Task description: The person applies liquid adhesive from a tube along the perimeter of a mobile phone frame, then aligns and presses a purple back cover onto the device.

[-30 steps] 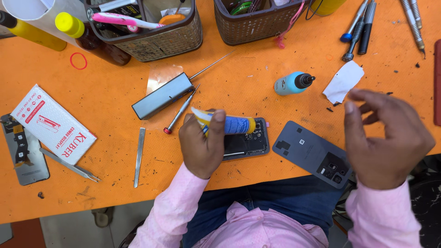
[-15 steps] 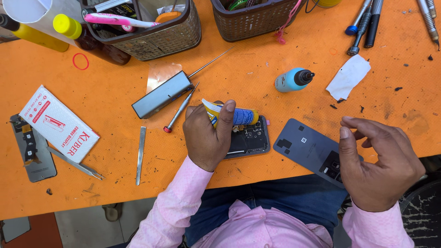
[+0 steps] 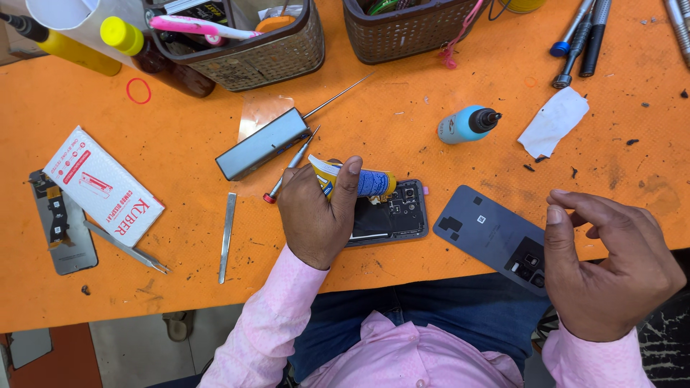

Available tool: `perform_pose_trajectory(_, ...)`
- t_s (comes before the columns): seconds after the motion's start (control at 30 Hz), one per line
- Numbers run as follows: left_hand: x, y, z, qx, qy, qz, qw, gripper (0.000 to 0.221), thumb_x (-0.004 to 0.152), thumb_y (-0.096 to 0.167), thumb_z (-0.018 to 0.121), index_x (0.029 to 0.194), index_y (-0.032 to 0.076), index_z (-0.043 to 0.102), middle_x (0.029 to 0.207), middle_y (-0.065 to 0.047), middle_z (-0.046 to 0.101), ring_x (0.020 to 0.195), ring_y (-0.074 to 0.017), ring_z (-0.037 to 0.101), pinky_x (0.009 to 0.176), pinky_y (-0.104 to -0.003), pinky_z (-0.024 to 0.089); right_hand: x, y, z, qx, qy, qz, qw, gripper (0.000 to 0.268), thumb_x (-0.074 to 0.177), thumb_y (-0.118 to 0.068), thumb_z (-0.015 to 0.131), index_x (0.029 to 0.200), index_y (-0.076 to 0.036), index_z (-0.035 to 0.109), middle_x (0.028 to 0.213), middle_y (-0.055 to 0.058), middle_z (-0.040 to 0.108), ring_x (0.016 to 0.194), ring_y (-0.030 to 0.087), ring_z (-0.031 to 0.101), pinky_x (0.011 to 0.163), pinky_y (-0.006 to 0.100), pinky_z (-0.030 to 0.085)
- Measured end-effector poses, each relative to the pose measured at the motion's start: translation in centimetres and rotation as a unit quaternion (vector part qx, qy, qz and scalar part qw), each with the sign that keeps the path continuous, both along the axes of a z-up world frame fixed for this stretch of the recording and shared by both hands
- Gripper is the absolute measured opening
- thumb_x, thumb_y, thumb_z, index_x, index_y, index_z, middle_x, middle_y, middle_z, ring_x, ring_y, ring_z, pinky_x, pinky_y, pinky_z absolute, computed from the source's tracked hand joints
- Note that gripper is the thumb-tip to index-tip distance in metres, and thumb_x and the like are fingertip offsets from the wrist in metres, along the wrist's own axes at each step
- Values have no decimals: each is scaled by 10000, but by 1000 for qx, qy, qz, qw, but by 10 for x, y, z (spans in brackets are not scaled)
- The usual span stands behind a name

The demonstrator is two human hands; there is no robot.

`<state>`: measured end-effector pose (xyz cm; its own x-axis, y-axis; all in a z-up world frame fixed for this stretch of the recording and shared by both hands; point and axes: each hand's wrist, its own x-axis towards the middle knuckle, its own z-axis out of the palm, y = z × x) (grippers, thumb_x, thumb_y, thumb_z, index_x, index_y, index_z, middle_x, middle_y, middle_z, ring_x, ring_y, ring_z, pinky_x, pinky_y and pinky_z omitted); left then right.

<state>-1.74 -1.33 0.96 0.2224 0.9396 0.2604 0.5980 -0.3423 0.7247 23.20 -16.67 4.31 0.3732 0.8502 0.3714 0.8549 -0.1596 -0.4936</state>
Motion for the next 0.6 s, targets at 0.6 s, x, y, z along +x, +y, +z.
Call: perform_pose_trajectory(0.6,-25,0,2,14,12,16,1000,510,1059,438,584,737,51,657,643,-117,635,594,-300,556,675,-425,401,2,-4,-10,-9,-46,20,999,76,1092,-1,744,1165,20,753,1080,126,756,992,202,718,798,269,501)
